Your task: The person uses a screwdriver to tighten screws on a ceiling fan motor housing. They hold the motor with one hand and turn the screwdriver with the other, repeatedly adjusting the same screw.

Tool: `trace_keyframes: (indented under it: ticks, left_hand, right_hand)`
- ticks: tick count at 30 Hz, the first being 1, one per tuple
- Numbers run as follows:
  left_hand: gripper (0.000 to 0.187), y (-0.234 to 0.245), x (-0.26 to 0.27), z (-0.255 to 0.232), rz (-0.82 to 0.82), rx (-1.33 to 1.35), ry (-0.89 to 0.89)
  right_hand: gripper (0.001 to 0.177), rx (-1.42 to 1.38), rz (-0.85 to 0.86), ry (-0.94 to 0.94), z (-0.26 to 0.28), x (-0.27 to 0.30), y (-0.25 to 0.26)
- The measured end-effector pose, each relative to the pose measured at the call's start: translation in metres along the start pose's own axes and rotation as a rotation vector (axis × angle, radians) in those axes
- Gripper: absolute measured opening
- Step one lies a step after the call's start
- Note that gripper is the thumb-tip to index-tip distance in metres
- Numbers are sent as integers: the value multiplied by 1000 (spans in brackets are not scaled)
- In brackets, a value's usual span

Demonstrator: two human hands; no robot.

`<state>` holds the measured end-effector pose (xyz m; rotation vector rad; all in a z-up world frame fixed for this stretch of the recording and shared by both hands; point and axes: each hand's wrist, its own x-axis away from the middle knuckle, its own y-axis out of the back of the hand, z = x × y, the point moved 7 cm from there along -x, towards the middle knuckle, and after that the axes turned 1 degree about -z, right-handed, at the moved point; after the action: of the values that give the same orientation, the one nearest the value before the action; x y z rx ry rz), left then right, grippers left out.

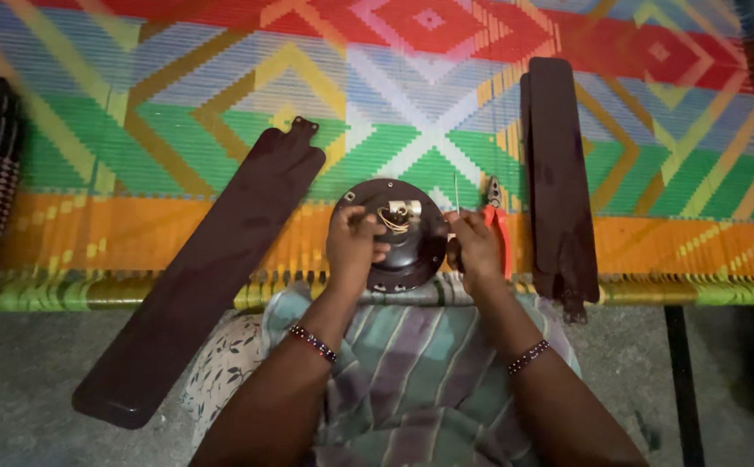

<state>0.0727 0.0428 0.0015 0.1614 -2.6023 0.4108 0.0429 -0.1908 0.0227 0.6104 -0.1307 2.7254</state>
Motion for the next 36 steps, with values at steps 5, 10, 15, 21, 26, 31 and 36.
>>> trace_keyframes:
  ticks: [5, 10, 15, 21, 26, 31, 36]
  left_hand:
    - [41, -7, -2, -1, -23, -62, -8]
    - [40, -7, -3, 0, 7, -116, -61]
    - [33, -8, 1, 1, 39, -115, -114]
    - [26, -10, 9, -7, -6, -173, -150]
    - [27, -11, 14, -16, -16, -294, -206]
    - [30, -10, 15, -17, -17, -295, -259]
    - [30, 12, 12, -6, -160, -296, -217]
  right_hand:
    - [28, -25, 178, 122, 11, 7, -22]
    - [27, -21, 216, 120, 9, 10, -34]
    - [25, 46, 201, 118, 4, 12, -36]
    - [19, 58, 210, 156, 3, 10, -35]
    - [18, 50, 192, 119, -4, 8, -32]
    - [16, 62, 191, 135, -4, 8, -30]
    - [15, 78, 62, 235, 14, 0, -11]
